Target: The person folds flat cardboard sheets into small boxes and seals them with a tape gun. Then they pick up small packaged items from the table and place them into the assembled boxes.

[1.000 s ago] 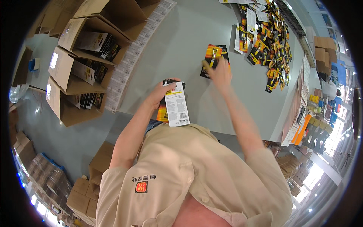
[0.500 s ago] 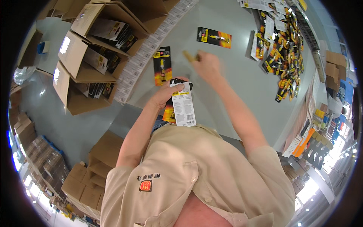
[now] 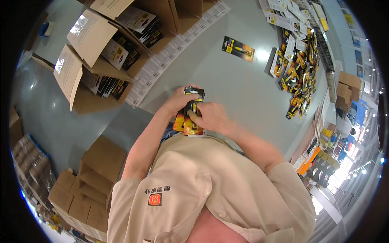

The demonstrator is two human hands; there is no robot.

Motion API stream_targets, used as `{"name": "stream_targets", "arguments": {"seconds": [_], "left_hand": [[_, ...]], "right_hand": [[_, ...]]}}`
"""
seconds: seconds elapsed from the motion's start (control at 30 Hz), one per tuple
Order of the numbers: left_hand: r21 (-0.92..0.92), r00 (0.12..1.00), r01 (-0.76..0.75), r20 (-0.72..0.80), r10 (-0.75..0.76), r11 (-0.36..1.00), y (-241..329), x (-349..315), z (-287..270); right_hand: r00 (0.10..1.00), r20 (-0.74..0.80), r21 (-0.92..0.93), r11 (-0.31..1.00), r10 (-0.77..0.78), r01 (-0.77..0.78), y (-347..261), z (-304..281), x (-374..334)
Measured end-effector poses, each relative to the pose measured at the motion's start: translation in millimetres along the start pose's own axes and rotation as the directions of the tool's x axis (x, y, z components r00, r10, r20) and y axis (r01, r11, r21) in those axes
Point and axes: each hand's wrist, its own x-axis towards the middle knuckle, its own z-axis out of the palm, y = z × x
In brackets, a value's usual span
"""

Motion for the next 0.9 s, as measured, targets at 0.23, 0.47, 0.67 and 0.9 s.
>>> {"name": "stream_targets", "arguments": {"seconds": [0.23, 0.47, 0.67, 0.9], "left_hand": [[-0.330, 0.994, 0.097, 0.081, -0.074, 0.939, -7.9, -10.0, -3.5], [-0.238, 0.996, 0.090, 0.002, -0.093, 0.967, 2.1, 11.4, 8.5], [0.043, 0.994, 0.078, 0.078, -0.082, 0.996, 18.3, 37.0, 48.2], [-0.003, 0.964, 0.220, 0.154, -0.217, 0.976, 22.0, 40.2, 42.7]], "right_hand": [[0.678, -0.733, -0.137, 0.965, 0.053, -0.223, 216.8, -89.4, 96.4], [0.989, -0.013, 0.992, 0.121, -0.147, 0.031, 163.5, 80.2, 16.4], [0.894, -0.176, 0.984, 0.102, 0.411, 0.147, 72.3, 97.7, -21.7], [0.744, -0.411, 0.679, 0.722, 0.527, -0.136, 154.1, 53.3, -21.0]]}}
